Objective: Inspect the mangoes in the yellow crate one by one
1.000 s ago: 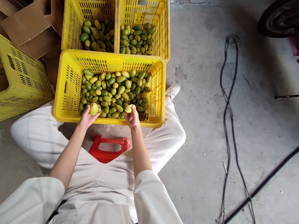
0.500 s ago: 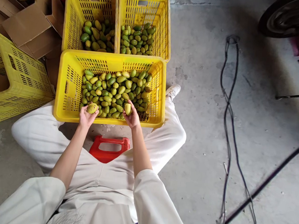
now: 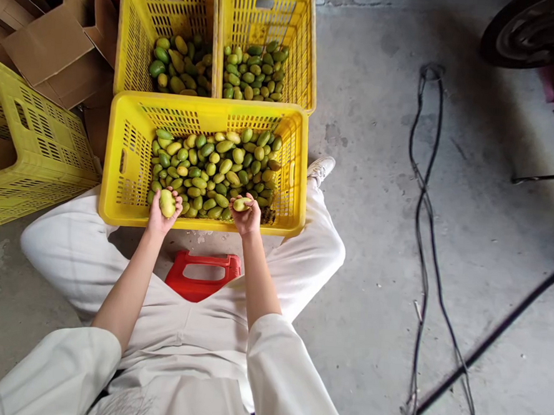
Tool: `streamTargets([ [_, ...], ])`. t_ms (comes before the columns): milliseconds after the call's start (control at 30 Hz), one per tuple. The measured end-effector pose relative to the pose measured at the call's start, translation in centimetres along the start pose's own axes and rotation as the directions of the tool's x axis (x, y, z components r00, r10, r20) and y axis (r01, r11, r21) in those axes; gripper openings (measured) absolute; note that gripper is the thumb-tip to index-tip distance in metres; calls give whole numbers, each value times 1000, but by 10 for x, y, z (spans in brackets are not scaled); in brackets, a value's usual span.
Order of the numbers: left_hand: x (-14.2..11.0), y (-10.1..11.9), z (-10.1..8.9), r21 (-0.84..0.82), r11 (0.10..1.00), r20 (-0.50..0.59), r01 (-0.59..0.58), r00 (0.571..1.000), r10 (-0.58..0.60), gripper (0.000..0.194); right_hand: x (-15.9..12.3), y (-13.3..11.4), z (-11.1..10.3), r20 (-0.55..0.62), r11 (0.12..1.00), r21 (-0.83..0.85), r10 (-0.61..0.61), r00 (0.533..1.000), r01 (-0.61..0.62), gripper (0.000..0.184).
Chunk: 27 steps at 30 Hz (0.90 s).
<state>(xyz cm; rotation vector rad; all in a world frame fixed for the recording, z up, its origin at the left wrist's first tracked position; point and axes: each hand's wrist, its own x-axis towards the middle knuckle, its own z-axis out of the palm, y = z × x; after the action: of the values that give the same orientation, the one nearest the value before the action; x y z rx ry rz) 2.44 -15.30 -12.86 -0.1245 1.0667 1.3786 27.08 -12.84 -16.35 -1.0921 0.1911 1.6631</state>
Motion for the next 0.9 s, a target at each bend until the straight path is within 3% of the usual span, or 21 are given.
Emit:
streamTargets([
  [133,-2,1,3,39,997,12,67,998,-67,36,1,0,-1,27,1000,6,-14,1000,14,25],
  [267,-5,1,3,24,999,7,27,1000,-27,42,3,2,0,48,998,-33,-57,997,58,34],
  [400,-7,0,-5,58,998,57,15,998,-18,35,5,3,1,38,993,-24,-118,992,119,27],
  [567,-5,-2,-11,88,995,42,49,998,-53,26,4,2,4,28,996,-4,-90,996,90,19],
  [733,-4,-3,-6,27,1000,25,2,1000,-3,5,0,-1,3,39,995,39,-97,995,95,38],
  [800,-4,-1,-6,9,1000,28,-6,1000,5,7,-2,-1,2,52,995,0,-102,993,102,46],
  [900,-4,2,-8,3,999,27,37,999,-37,13,-3,0,2,66,988,-109,-101,993,107,44],
])
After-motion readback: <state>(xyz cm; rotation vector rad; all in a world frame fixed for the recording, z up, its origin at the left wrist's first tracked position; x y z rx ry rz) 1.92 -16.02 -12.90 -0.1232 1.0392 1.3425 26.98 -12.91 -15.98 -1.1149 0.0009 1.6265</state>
